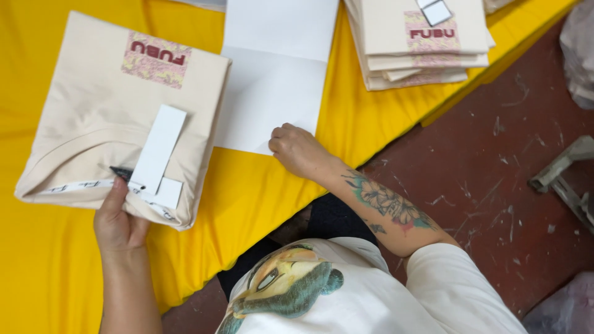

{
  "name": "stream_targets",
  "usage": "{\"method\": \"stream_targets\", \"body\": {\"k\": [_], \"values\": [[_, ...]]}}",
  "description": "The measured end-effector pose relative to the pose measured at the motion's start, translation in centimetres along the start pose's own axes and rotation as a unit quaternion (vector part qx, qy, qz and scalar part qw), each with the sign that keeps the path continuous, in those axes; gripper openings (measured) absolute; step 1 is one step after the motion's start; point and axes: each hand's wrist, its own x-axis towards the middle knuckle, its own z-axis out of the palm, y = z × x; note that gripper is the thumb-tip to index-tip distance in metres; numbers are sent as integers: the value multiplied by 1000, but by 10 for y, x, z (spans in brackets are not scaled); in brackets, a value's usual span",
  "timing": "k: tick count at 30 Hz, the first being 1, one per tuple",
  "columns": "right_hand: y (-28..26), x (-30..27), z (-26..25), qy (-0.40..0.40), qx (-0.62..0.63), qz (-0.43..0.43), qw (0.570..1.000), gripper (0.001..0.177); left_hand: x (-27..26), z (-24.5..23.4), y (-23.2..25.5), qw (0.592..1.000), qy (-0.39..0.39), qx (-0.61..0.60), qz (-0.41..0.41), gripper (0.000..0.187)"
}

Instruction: Folding t-shirts around paper inserts and placing them into plastic bags for packaging at a high rate of speed.

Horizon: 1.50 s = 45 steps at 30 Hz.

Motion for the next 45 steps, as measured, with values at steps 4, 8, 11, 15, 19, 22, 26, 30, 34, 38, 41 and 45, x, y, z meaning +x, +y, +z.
{"method": "stream_targets", "body": {"k": [4, 8, 11, 15, 19, 22, 26, 30, 34, 38, 41, 45], "values": [[-1, 22, -52, -37, 62, 60, 996, 11, 10, -30, -14, 998, -48, 24, -30, 44], [103, 64, -63, 60, -22, 108, 992, 26, -15, 10, -42, 995, -26, -15, -94, 43], [191, 94, -75, 167, -147, 77, 972, 35, -27, 46, -82, 989, 20, -40, -142, 33], [221, 117, -88, 119, -215, 152, 957, 46, -47, 127, -95, 985, 31, -28, -166, 52], [227, 136, -74, -46, -386, 263, 883, 48, -51, 162, -113, 977, 85, -25, -192, 55], [227, 137, -63, -28, -373, 296, 879, 27, -52, 167, -120, 974, 117, -13, -196, 53], [242, 135, -57, 34, -385, 268, 882, 23, -48, 159, -127, 975, 118, -15, -186, 49], [241, 140, -58, 15, -401, 289, 869, 23, -46, 158, -130, 978, 111, -32, -176, 51], [240, 138, -61, 16, -383, 299, 874, 23, -44, 154, -134, 977, 116, -27, -175, 49], [238, 132, -56, 88, -392, 246, 882, 20, -48, 160, -129, 976, 124, -19, -179, 48], [228, 136, -64, 39, -400, 284, 871, 32, -53, 167, -121, 977, 107, -10, -183, 55], [243, 136, -54, 103, -388, 245, 883, 31, -52, 161, -125, 976, 114, -34, -181, 48]]}}
